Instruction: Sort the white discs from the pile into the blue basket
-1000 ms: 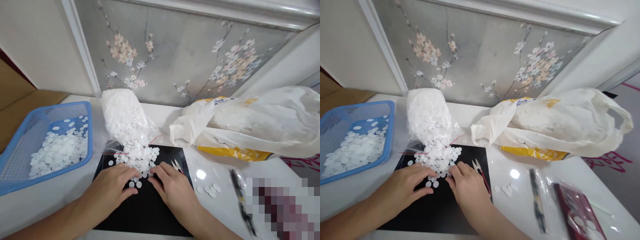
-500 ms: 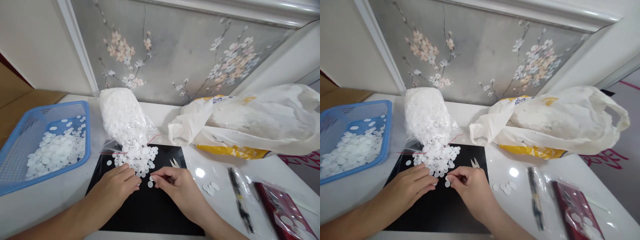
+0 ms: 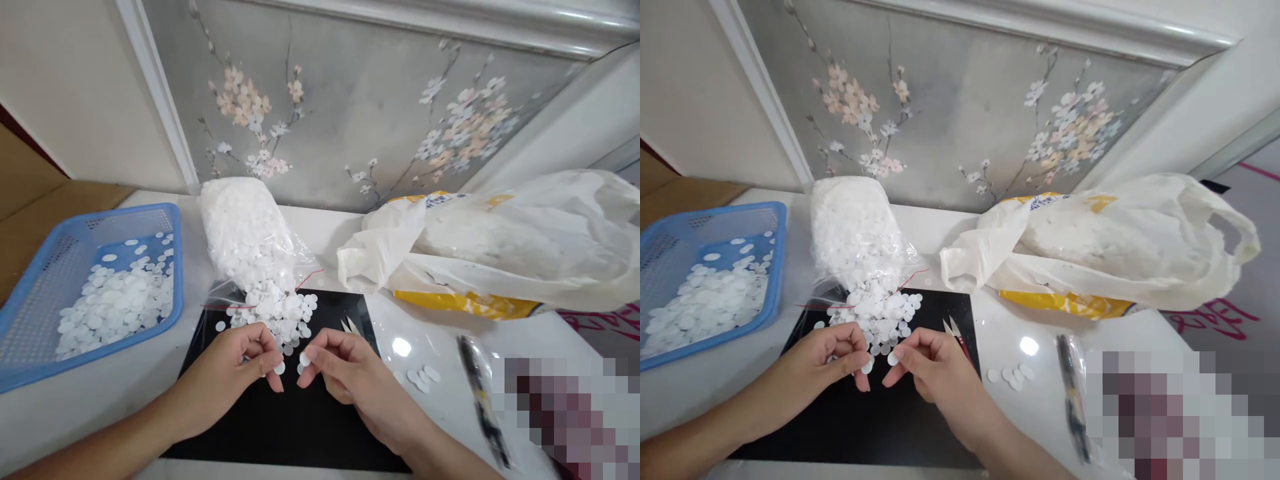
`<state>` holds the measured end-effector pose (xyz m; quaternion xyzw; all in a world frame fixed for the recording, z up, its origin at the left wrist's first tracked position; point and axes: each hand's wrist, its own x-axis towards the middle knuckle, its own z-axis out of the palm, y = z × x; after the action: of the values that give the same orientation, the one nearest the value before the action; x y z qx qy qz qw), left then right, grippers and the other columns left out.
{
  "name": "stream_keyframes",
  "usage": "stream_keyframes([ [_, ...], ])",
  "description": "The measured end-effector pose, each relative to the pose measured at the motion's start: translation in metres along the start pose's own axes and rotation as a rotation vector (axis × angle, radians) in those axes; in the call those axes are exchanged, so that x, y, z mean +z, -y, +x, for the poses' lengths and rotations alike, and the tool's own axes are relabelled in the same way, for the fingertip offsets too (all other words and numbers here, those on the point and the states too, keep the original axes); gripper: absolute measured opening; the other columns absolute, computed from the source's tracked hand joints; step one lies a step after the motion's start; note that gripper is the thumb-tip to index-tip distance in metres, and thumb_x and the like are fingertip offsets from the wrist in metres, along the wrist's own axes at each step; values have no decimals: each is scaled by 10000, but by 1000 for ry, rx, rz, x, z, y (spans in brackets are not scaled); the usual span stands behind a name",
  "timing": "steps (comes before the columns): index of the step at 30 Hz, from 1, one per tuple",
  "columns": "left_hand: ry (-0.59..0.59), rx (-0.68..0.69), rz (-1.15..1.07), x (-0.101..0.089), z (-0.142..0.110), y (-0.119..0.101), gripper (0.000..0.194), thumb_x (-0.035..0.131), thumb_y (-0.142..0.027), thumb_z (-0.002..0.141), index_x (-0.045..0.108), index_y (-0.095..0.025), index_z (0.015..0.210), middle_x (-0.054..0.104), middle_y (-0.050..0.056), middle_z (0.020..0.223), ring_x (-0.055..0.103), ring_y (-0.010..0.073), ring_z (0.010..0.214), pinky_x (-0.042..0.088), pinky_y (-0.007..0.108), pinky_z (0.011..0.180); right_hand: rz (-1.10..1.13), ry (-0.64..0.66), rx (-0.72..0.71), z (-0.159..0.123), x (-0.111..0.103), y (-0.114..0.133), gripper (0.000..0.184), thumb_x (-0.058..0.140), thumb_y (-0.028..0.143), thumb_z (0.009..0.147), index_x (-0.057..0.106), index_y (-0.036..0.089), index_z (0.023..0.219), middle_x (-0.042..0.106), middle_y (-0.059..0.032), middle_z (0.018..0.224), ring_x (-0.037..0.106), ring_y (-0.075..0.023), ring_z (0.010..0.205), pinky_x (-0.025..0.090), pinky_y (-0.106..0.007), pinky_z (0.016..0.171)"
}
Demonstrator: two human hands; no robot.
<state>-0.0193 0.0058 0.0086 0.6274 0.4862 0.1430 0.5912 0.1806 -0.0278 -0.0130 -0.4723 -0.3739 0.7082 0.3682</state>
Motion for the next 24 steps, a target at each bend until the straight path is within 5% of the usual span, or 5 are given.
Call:
stream_keyframes([
  [11,27,29,-222,-2,-1,8,227,696,-371,808,588,-173,779,599,-37,758,468,125,744,317,243,679,6,19,0,-3,9,2,351,730,454,785,567,143,790,708,-63,783,214,-29,442,133,-237,449],
  [17,8,19,-225,-4,1,11,126,641,-312,847,639,-190,879,668,-12,846,534,138,788,344,245,698,-229,-74,-47,-4,4,3,326,752,461,763,675,160,863,656,-33,757,409,-83,578,227,-221,492],
  [24,-15,-32,-153,-3,2,12,189,594,-353,868,657,-195,952,696,11,901,529,144,751,309,226,579,-247,-83,-13,0,3,-2,408,724,534,756,692,159,914,577,-3,686,277,-54,492,171,-223,450],
])
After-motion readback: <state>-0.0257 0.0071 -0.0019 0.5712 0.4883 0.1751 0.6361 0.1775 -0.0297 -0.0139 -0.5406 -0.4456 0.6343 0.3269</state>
